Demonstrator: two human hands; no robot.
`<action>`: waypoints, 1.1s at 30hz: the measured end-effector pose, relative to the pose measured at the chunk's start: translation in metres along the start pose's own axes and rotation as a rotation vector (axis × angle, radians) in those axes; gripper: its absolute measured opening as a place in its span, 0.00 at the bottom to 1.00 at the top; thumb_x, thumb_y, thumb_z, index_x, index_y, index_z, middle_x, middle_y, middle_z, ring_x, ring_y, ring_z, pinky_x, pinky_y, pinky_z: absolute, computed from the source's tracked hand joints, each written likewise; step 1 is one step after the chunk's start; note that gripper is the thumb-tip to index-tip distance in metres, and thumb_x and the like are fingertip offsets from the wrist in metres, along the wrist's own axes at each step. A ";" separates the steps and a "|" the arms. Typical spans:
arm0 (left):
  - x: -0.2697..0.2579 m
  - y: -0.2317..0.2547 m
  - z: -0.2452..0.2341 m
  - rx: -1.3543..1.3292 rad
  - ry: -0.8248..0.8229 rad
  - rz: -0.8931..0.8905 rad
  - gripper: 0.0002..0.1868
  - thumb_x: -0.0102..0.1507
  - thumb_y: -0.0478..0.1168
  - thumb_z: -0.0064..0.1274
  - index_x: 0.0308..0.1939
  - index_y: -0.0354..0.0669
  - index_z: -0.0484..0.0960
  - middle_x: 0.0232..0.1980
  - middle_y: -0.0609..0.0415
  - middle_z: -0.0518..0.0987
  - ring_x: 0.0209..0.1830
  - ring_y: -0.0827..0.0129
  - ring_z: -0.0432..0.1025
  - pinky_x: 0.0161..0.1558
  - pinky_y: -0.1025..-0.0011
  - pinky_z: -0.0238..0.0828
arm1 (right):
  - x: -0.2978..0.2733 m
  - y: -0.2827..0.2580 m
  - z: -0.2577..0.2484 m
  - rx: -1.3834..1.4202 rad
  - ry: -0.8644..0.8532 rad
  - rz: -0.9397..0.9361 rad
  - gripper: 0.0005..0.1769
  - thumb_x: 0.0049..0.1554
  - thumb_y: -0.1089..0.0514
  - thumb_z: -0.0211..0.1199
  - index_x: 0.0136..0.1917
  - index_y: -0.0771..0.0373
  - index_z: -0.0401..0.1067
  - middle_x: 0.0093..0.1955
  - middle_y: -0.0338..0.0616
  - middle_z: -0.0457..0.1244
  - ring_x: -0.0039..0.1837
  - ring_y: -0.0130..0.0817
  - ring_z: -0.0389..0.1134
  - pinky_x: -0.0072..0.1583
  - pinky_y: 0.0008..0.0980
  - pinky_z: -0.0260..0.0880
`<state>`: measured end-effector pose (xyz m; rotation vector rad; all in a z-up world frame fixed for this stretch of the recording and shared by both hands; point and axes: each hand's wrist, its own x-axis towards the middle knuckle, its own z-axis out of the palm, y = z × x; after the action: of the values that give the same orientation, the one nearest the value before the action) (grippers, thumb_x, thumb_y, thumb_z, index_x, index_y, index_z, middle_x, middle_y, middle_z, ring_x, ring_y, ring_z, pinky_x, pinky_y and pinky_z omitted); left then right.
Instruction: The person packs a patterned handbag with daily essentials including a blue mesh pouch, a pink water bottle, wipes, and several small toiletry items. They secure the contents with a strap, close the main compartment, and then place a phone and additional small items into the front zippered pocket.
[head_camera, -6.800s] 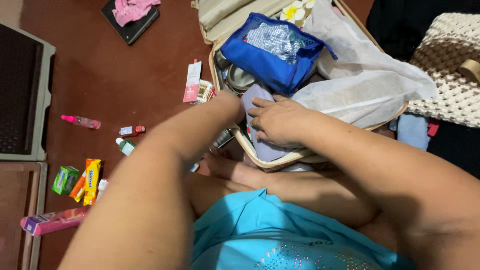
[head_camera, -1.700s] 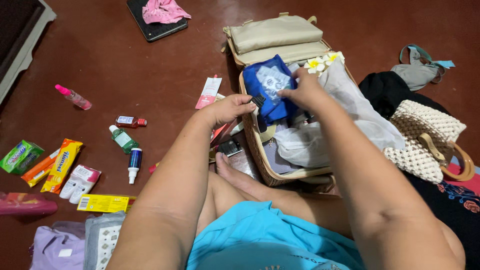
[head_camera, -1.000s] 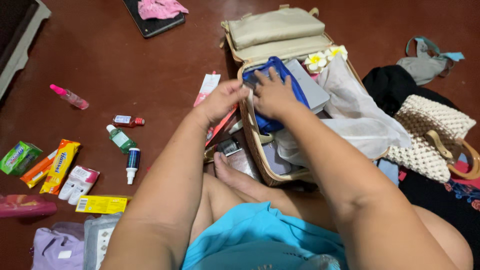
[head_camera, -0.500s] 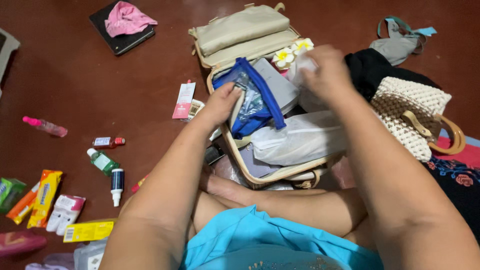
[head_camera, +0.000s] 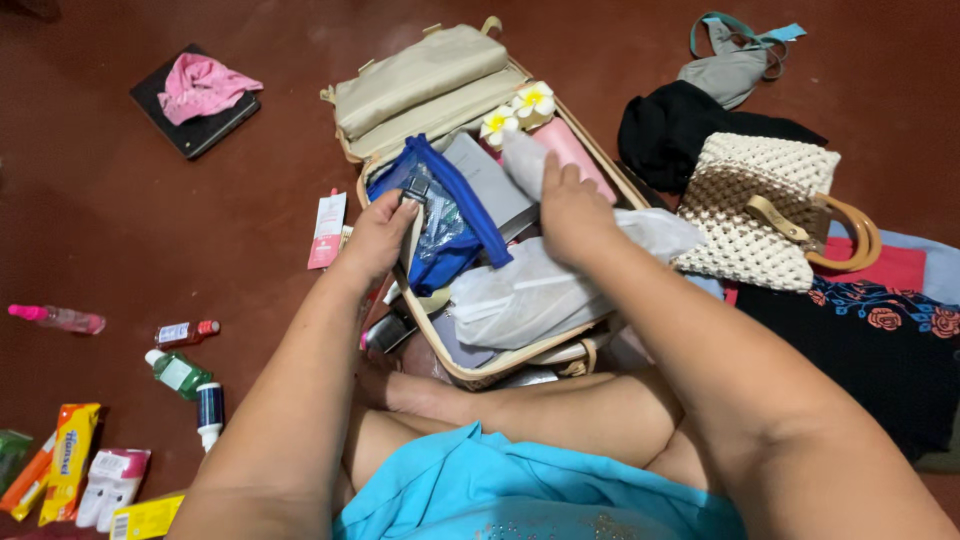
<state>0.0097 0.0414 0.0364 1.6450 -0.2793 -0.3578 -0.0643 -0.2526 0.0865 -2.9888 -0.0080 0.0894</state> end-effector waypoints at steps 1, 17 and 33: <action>-0.001 0.002 0.000 0.000 0.000 -0.011 0.09 0.73 0.42 0.46 0.44 0.43 0.78 0.37 0.66 0.78 0.34 0.83 0.68 0.39 0.79 0.69 | -0.002 -0.004 0.003 0.001 0.020 -0.020 0.51 0.52 0.63 0.64 0.81 0.75 0.41 0.68 0.66 0.56 0.63 0.61 0.65 0.62 0.49 0.68; 0.002 -0.011 -0.007 0.060 -0.014 0.042 0.10 0.74 0.42 0.46 0.47 0.41 0.79 0.39 0.67 0.77 0.38 0.83 0.68 0.43 0.78 0.69 | 0.071 0.077 0.070 0.212 -0.081 0.374 0.16 0.56 0.57 0.64 0.52 0.73 0.77 0.51 0.64 0.69 0.53 0.57 0.71 0.56 0.48 0.71; 0.005 -0.010 -0.007 0.083 -0.013 0.026 0.10 0.73 0.43 0.46 0.47 0.41 0.79 0.37 0.67 0.76 0.36 0.82 0.67 0.41 0.78 0.68 | 0.025 0.073 0.094 0.977 0.348 0.418 0.17 0.55 0.59 0.66 0.55 0.71 0.74 0.45 0.57 0.70 0.44 0.47 0.71 0.48 0.44 0.71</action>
<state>0.0170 0.0465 0.0262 1.7190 -0.3291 -0.3411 -0.0448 -0.3103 -0.0189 -1.9543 0.5317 -0.2948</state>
